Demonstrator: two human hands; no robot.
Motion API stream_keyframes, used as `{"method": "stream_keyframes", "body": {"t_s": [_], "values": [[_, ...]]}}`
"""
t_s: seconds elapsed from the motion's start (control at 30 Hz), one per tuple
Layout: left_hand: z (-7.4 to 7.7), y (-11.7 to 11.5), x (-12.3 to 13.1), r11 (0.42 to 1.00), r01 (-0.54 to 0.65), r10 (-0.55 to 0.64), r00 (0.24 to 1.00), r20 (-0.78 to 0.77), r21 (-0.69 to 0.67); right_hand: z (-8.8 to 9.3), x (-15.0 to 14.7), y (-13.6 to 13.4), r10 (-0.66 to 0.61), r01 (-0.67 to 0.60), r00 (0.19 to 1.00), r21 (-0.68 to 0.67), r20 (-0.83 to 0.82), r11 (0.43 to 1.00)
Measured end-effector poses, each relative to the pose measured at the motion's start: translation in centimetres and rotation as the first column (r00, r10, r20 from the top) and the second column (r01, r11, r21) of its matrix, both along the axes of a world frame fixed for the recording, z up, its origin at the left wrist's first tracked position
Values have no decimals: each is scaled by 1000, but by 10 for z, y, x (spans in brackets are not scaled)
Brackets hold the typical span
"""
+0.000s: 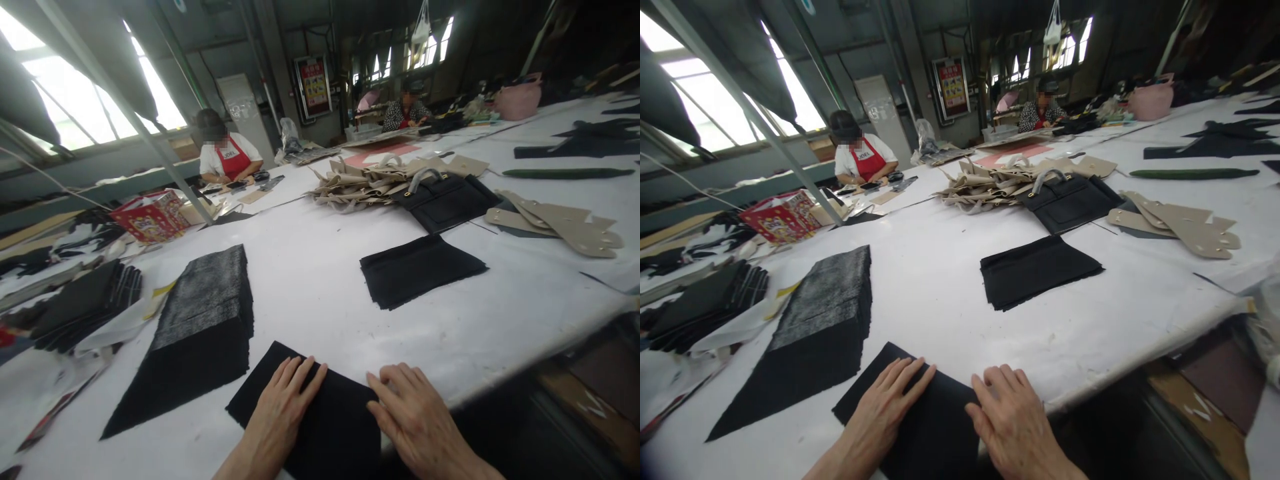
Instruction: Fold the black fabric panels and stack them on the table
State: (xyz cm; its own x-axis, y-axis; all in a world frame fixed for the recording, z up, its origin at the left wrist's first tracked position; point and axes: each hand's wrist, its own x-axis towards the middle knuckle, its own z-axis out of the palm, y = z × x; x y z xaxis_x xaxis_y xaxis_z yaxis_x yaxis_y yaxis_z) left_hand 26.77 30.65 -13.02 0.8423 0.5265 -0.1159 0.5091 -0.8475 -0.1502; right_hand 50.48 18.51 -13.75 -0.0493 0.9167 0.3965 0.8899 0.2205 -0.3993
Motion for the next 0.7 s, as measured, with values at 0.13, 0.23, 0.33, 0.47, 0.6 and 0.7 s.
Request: {"method": "stream_keyframes", "body": {"t_s": [0.13, 0.23, 0.33, 0.47, 0.6, 0.7], "values": [[3, -3, 2, 998, -27, 27, 1000, -3, -58, -5, -25, 20, 28, -28, 996, 0, 82, 1000], [9, 0, -1, 990, -43, 45, 999, 12, -133, -15, -25, 17, 34, -44, 989, 67, 143, 997], [18, 12, -3, 972, -87, 106, 991, 76, -219, -21, -5, 4, 14, -48, 981, 172, 192, 984], [35, 36, 7, 922, -202, 252, 961, 117, -329, -15, 14, 2, 12, -49, 984, 208, 177, 977], [41, 49, 19, 905, -191, 246, 964, 100, -381, -24, 1, 33, -1, -22, 996, 237, 95, 971], [39, 49, 17, 899, -125, 203, 968, 146, -420, -47, -9, 52, 21, -44, 994, 227, 103, 973]]}}
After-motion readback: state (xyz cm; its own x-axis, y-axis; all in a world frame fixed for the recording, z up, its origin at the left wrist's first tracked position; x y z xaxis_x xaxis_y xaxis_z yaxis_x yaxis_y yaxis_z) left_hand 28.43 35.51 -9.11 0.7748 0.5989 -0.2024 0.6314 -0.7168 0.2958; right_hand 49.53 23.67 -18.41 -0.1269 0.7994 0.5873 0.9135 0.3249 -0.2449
